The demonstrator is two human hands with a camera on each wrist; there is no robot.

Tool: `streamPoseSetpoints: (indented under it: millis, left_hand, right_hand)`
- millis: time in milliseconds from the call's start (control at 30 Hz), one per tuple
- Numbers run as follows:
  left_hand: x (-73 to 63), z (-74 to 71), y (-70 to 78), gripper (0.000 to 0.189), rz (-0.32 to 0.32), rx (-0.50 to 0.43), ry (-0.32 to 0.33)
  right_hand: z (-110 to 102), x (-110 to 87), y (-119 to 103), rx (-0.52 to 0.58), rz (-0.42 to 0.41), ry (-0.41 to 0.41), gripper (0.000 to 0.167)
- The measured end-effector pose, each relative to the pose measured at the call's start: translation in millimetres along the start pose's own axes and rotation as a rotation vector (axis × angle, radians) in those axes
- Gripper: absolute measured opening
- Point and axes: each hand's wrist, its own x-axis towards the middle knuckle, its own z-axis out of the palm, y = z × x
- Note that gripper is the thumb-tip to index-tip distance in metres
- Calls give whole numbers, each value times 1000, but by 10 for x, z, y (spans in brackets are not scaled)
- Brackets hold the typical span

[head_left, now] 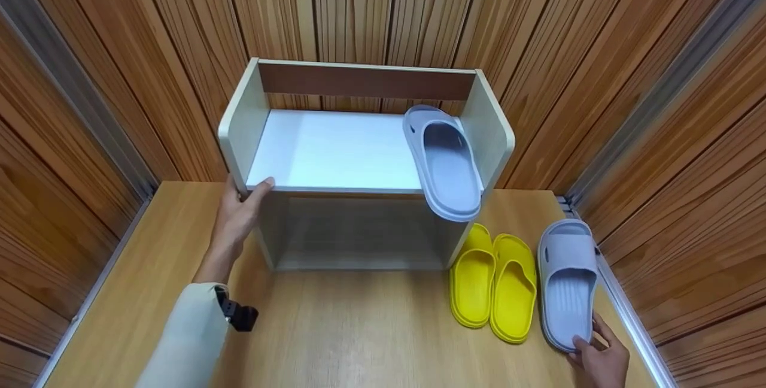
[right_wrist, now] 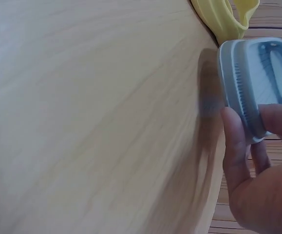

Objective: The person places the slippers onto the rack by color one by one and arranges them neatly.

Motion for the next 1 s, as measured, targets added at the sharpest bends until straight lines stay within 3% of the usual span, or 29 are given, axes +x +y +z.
streamPoseSetpoints:
  millis: [333, 600, 800, 1000]
  left_hand:
    - [3, -4, 1, 85, -14, 8, -6]
    - [19, -22, -14, 84, -20, 19, -6]
    - [15, -24, -4, 84, -34, 23, -3]
    - [-5, -13, 2, 84, 1, 4, -13]
  right_hand:
    - [-13, -42, -117, -40, -104, 23, 72]
    - [-11, -120, -190, -3, -260, 53, 66]
    - [-3, -152, -240, -82, -354, 73, 62]
    - [-28, -176, -296, -112, -440, 91, 61]
